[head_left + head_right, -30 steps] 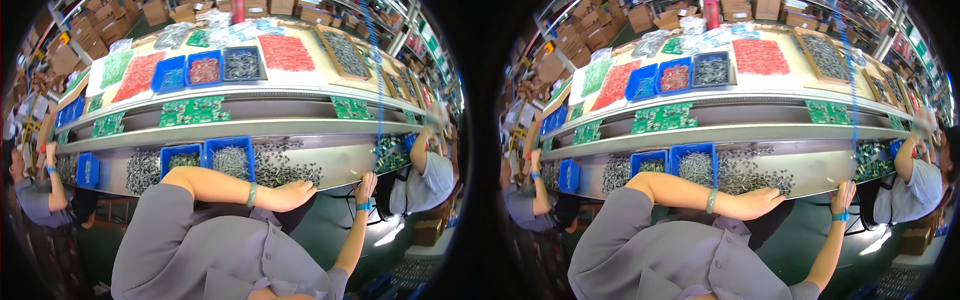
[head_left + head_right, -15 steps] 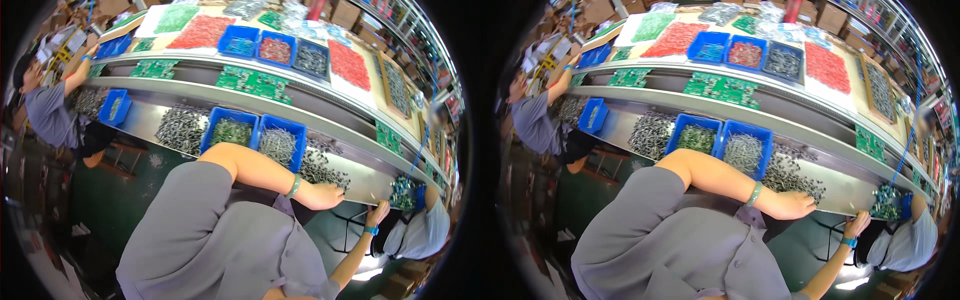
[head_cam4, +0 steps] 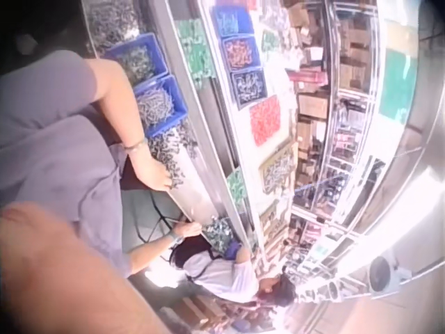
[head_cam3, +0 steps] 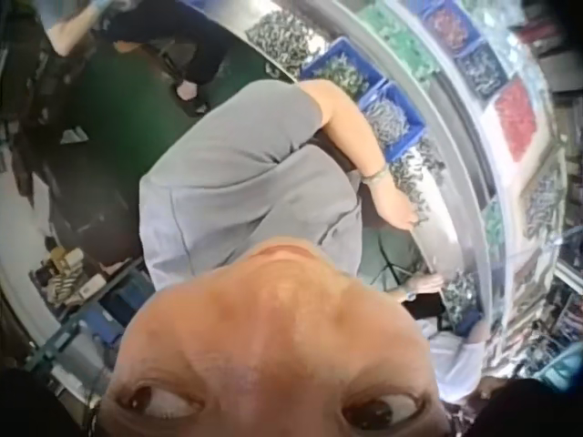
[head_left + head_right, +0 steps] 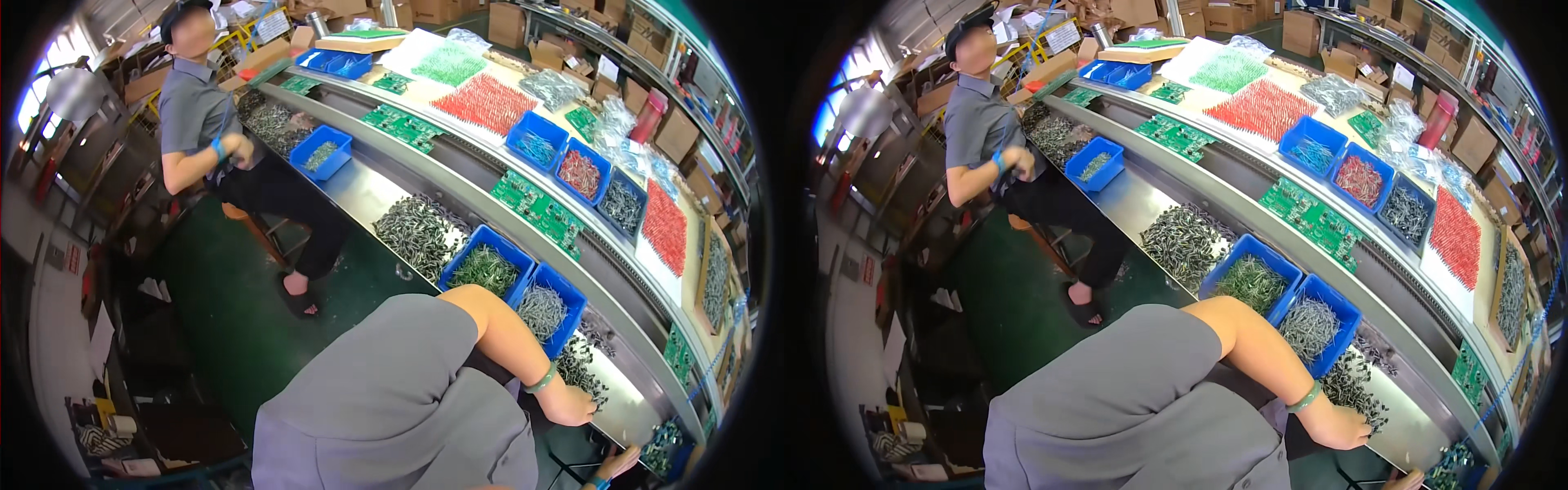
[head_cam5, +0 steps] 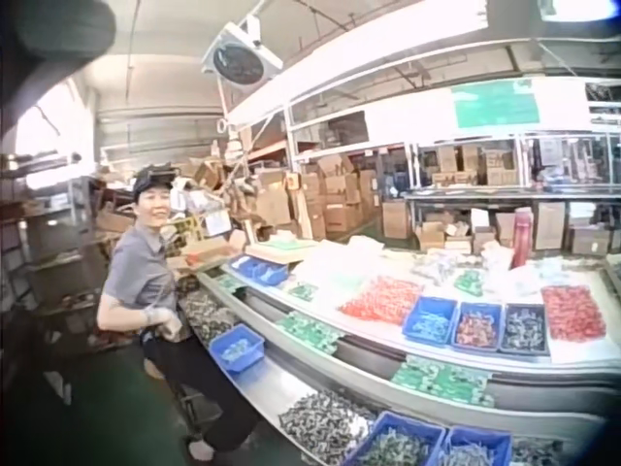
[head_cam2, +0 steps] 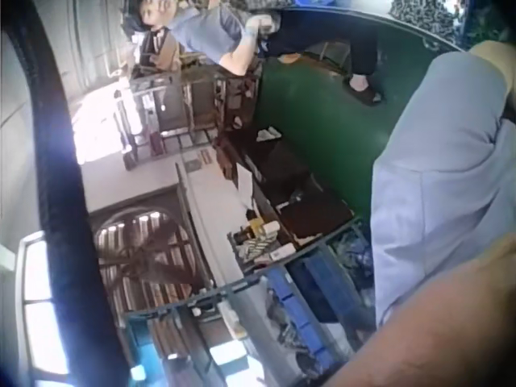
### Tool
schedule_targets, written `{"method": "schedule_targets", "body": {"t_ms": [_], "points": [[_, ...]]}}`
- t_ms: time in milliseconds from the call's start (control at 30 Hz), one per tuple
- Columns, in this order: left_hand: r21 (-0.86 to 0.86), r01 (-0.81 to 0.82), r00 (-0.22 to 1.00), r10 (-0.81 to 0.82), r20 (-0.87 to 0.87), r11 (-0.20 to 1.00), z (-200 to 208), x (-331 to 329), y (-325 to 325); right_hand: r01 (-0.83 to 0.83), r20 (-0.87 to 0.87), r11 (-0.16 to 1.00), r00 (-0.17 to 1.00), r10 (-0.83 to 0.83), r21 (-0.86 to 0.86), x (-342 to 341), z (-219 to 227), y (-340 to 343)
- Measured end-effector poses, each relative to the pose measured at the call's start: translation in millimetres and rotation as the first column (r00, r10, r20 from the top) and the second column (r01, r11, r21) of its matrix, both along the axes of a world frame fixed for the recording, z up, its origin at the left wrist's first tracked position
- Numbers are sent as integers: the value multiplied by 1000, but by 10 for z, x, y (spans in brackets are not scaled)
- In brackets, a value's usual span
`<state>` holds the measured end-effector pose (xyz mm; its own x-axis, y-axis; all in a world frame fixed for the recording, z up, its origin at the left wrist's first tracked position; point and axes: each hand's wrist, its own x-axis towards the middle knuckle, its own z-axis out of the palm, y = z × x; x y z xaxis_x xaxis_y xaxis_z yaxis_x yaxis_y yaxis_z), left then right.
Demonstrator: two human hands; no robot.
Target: The person assembles circuit boards on a conveyor line by picking electronic components from bins and inserting them into the circuit boards by hand.
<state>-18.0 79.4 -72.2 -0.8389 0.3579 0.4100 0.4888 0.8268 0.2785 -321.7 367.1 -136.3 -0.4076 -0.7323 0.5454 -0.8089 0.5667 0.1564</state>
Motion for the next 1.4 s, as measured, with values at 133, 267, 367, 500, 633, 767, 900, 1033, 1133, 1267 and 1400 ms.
{"method": "schedule_targets", "body": {"t_ms": [133,267,367,500,633,767,900,1033,1133,1267,1400], "points": [[-91,-58,998,56,-23,994,-48,-27,33,48,41,998,998,-50,44,-70,-63,67],[16,-136,986,137,-92,991,-59,82,-48,-74,-50,995,996,71,-72,237,145,-288],[-1,-104,994,104,-46,995,18,143,-64,-31,-21,996,999,30,-79,245,99,-221],[39,-100,991,103,-84,994,-57,109,-17,33,90,999,996,-31,-23,265,124,-157],[55,-144,988,147,-57,988,-46,96,30,-36,-29,998,999,34,-58,209,71,-86],[96,-189,977,197,-86,977,40,139,82,-29,-91,999,996,27,-20,241,171,-55],[99,-210,970,220,-104,973,82,178,-19,17,-28,1000,999,-18,-4,166,154,-173],[80,-144,987,149,-62,986,122,205,-8,46,10,999,999,-46,4,291,107,10],[23,-158,982,159,-101,987,177,292,-78,36,12,999,999,-36,-6,349,158,-149],[-22,-147,986,144,-85,989,190,274,-94,-14,67,1000,998,15,-21,401,225,-262],[94,-100,987,87,132,990,315,138,-65,2,66,998,998,3,-71,505,206,-111]]}}
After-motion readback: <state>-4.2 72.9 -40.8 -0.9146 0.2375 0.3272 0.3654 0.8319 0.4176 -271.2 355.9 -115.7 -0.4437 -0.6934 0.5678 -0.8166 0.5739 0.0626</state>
